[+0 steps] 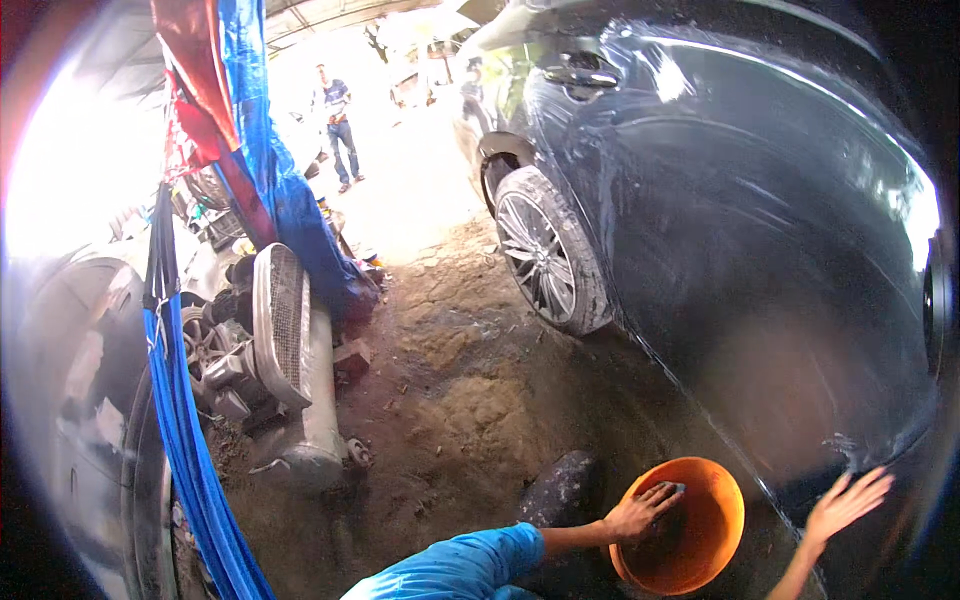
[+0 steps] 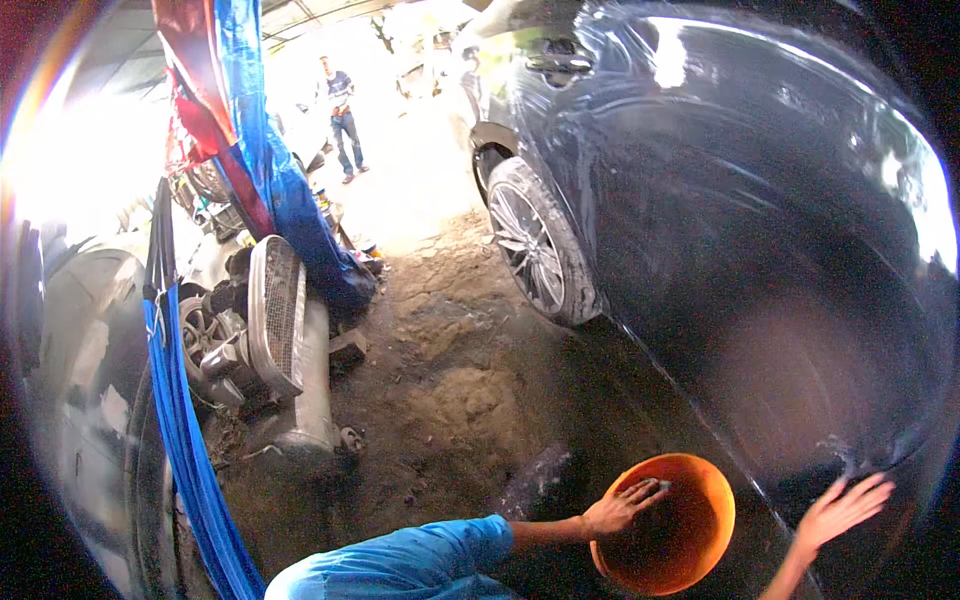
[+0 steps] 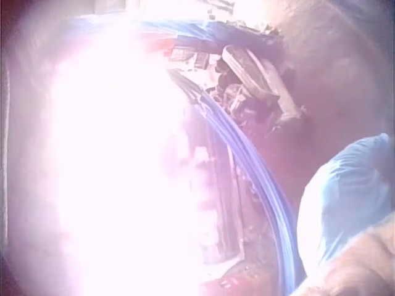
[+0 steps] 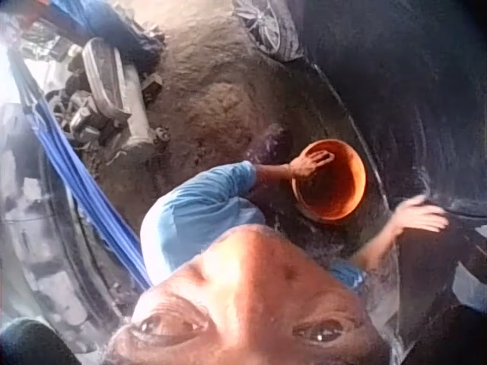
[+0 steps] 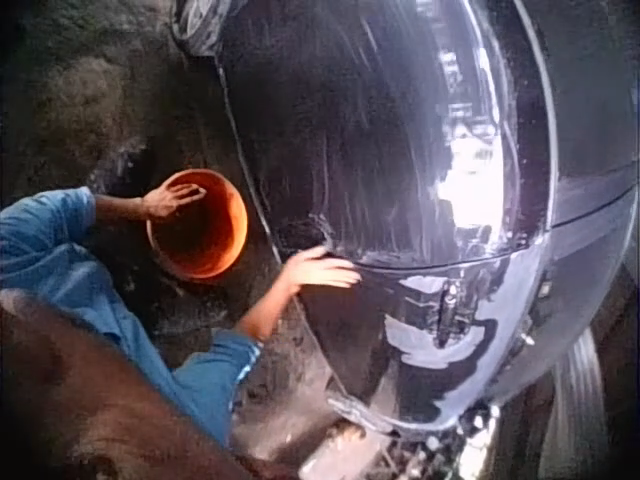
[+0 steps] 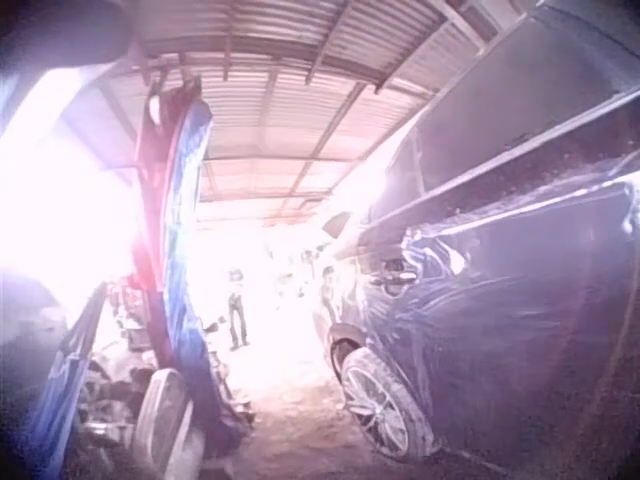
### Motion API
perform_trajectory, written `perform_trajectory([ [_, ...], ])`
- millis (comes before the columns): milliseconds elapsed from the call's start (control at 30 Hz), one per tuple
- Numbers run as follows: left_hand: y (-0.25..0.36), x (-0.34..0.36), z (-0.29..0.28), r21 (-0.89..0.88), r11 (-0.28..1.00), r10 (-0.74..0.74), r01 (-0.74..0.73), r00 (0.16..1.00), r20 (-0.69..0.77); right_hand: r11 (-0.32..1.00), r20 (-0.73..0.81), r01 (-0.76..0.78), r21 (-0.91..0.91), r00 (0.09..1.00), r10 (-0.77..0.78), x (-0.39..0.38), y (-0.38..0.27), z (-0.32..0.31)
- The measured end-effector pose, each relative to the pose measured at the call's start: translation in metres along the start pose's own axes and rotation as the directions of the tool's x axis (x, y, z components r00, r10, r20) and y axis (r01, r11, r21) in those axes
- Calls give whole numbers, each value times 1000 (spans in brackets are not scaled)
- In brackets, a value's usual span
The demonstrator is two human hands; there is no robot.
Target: Sand the surface of a car door using a sanding block and water.
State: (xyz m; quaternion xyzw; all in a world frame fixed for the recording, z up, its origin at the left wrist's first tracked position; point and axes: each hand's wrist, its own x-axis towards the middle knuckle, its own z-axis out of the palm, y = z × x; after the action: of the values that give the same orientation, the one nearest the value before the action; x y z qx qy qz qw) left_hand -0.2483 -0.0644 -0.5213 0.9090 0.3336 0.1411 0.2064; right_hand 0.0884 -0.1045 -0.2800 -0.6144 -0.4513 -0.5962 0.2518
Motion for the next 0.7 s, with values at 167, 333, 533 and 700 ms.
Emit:
perform_trajectory([
  [167,-13,7,5,6,1000,-5,5,999,-41,765,605,-408,498,796,31,-222,-114,-21],
  [333,11,3,-28,42,999,-14,11,997,74,-621,994,-777,-105,-86,-60,-375,-176,51],
  [533,-3,-2,-15,90,993,-88,82,994,68,67,922,-948,311,283,-264,-430,-231,99],
  [700,0,-1,-8,-24,998,-62,63,998,25,-33,931,-963,267,267,-249,-432,-279,86],
])
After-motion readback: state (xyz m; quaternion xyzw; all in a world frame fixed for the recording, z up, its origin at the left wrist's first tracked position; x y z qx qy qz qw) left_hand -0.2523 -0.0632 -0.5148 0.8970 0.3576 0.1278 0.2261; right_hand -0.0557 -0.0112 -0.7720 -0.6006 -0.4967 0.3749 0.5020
